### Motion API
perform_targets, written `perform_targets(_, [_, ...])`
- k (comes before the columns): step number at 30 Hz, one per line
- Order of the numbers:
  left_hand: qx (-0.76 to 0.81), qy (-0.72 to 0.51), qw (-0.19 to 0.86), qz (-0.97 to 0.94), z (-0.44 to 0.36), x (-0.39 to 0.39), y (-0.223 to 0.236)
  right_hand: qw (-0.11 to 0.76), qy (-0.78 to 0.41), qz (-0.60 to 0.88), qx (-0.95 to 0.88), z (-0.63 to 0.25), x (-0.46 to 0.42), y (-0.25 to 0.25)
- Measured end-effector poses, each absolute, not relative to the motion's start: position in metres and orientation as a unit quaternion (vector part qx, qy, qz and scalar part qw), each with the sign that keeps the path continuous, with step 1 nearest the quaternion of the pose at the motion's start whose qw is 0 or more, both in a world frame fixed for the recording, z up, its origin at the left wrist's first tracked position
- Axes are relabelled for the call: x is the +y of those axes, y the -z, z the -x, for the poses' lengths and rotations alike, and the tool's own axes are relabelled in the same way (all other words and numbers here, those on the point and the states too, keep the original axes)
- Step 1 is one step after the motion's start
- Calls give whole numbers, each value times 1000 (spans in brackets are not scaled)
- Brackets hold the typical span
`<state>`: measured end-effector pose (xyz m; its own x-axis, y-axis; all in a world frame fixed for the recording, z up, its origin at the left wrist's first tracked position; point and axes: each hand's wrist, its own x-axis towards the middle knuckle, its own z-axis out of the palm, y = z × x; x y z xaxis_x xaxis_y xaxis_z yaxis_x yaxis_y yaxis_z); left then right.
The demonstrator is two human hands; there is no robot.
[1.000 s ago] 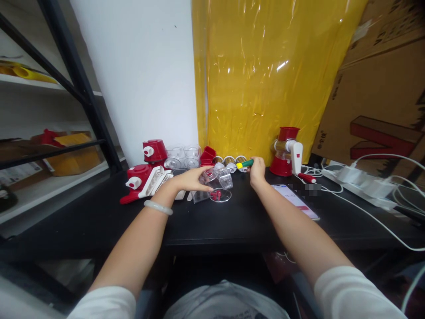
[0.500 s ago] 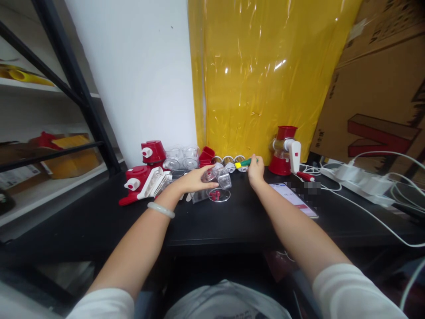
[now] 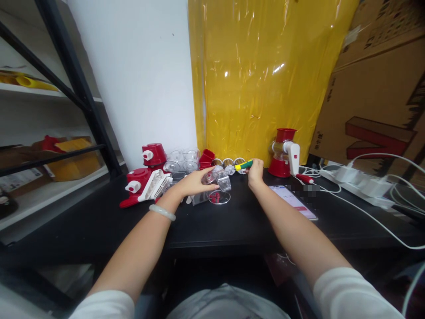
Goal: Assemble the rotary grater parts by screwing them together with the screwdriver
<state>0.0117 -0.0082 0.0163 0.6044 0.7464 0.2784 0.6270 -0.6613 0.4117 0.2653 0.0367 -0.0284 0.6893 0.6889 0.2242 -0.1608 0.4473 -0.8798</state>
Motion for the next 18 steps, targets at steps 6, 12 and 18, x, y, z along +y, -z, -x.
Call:
perform_targets(6, [379, -221, 138, -888, -11, -6, -15, 795, -256, 449, -318, -266, 39, 31])
perform_targets(12, [374, -229, 137, -888, -11, -6, -14, 782, -217, 471, -345, -269, 43, 36])
perform_targets(18, [374, -230, 128, -889, -11, -4, -12, 778, -187, 487, -351, -272, 46, 37])
